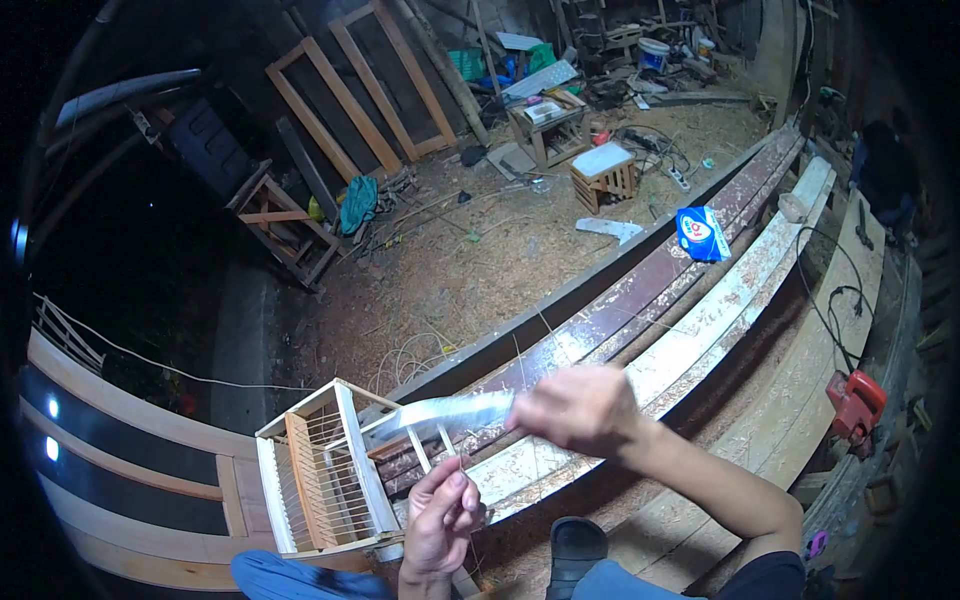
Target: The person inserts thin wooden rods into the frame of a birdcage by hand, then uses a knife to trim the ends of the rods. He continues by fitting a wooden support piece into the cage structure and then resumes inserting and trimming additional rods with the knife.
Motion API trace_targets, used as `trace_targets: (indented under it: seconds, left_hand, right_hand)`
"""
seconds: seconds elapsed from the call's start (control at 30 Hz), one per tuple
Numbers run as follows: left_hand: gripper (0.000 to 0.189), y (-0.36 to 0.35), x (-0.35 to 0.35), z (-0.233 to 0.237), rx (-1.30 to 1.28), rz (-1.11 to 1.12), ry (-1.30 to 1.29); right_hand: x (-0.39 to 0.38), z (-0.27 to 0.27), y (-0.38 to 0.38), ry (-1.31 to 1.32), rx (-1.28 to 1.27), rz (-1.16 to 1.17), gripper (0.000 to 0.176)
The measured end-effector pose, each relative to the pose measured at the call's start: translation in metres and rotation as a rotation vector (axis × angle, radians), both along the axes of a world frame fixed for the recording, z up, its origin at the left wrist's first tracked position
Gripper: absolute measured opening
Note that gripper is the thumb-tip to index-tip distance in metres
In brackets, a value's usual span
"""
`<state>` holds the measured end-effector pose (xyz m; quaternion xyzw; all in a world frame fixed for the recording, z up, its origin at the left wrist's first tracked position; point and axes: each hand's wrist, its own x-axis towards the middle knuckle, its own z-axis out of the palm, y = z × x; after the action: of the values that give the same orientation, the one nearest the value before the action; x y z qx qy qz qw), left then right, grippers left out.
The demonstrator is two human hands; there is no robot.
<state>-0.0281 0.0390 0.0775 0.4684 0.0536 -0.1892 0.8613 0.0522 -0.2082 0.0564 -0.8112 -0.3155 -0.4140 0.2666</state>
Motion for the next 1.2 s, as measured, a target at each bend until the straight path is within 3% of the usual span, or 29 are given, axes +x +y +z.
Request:
trace_targets:
  seconds: [0.1, 0.17, 0.27, 0.33, 0.43, 0.57, 0.67, 0.83, 0.97, 1.13, 1.2]
  left_hand:
    - [0.032, -0.002, -0.007, 0.003, -0.072, 0.021, 0.028]
    - [0.031, -0.002, -0.002, -0.002, -0.116, 0.114, 0.016]
    - [0.036, 0.004, 0.000, -0.010, -0.173, 0.070, -0.056]
    - [0.039, 0.002, -0.003, 0.001, 0.002, 0.085, 0.084]
    - [0.041, -0.001, -0.006, 0.005, 0.026, 0.059, 0.113]
    - [0.028, -0.002, -0.008, 0.004, 0.053, 0.052, 0.096]
    - [0.019, -0.002, -0.003, 0.001, 0.023, 0.046, 0.045]
    - [0.030, -0.002, -0.006, 0.006, 0.054, 0.002, -0.001]
    - [0.032, -0.006, 0.000, 0.002, -0.003, 0.062, 0.016]
    - [0.050, -0.014, -0.008, 0.008, 0.170, 0.089, 0.111]
    - [0.048, -0.016, -0.011, 0.010, 0.152, 0.111, 0.136]
  right_hand:
    - [0.013, 0.007, -0.026, 0.002, 0.074, -0.140, 0.017]
    - [0.000, 0.019, -0.022, 0.047, -0.010, -0.005, 0.019]
    - [-0.011, 0.013, 0.006, 0.003, -0.026, 0.116, 0.022]
    - [-0.017, 0.012, 0.016, 0.002, -0.085, 0.136, 0.021]
    - [-0.019, 0.008, 0.021, -0.012, -0.121, 0.154, 0.021]
    - [-0.018, 0.006, 0.018, -0.003, -0.117, 0.173, 0.023]
    - [-0.011, 0.009, 0.008, -0.038, -0.141, 0.134, 0.023]
    - [0.012, 0.002, -0.025, 0.049, 0.097, -0.185, 0.019]
    - [-0.005, 0.006, -0.013, 0.012, 0.002, 0.080, 0.024]
    - [-0.023, -0.002, 0.015, -0.047, -0.168, 0.148, 0.019]
    - [-0.023, 0.004, 0.015, -0.047, -0.152, 0.155, 0.021]
